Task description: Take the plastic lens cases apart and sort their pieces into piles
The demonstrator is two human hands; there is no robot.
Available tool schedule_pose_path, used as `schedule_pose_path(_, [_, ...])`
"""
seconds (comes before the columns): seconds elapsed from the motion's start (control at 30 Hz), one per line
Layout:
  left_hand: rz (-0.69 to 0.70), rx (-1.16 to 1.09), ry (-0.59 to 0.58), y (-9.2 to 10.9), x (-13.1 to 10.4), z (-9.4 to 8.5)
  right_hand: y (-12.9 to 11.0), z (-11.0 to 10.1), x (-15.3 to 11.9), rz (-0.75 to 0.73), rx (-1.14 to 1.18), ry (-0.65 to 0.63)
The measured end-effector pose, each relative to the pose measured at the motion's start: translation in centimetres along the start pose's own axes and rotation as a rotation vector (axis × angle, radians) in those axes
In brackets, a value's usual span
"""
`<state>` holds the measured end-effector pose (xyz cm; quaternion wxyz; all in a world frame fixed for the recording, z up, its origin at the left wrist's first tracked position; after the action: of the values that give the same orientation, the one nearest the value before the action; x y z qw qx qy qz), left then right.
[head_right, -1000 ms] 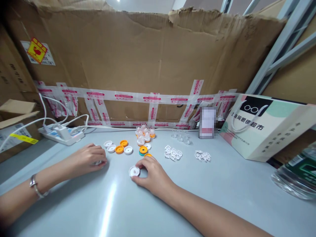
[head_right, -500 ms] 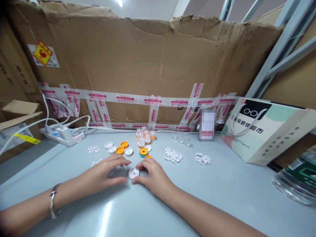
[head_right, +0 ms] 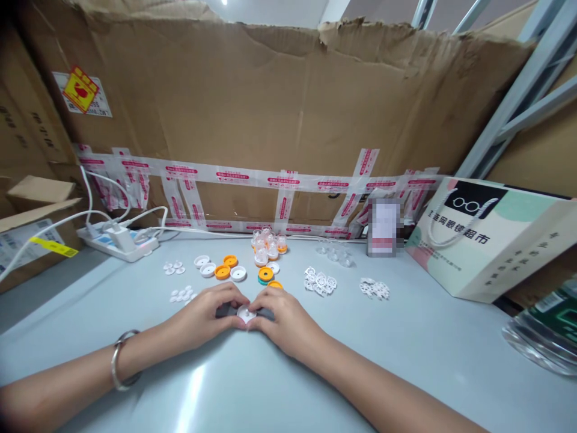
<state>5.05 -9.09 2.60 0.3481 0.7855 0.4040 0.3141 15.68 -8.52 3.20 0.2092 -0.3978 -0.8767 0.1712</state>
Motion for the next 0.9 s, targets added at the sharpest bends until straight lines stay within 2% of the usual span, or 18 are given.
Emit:
schedule_pose_path(0.13, [0.004, 0.015, -0.003, 0.0, 0.1, 0.1, -0.5, -0.3, 0.2, 0.001, -0.094, -0.043])
schedule_pose_path(0.27, [0.017, 0.038, 0.0, 0.2, 0.1, 0.2, -0.4, -0.6, 0.8, 0.077, -0.168, -0.096])
schedule_pose_path(0.47, [0.027, 0.038, -0.028, 0.3, 0.2, 0.5, 0.7, 0.5, 1.5, 0.171, -0.048, -0.264])
schedule_pose_path(0.9, [0.07, 0.056, -0.027, 0.0, 0.3, 0.2, 2.0, 0.7, 1.6, 0.265, 0.159, -0.153])
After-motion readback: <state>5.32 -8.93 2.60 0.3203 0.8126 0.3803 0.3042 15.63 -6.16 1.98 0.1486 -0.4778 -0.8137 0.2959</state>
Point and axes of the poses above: each hand's wrist, its own x-axis towards the middle knuckle, its own z-axis out of the palm, y = z × x, the point moved 8 cm from there along x, towards the middle knuckle, and after that the axes turned 14 degrees about -x, right-handed, at the moved point
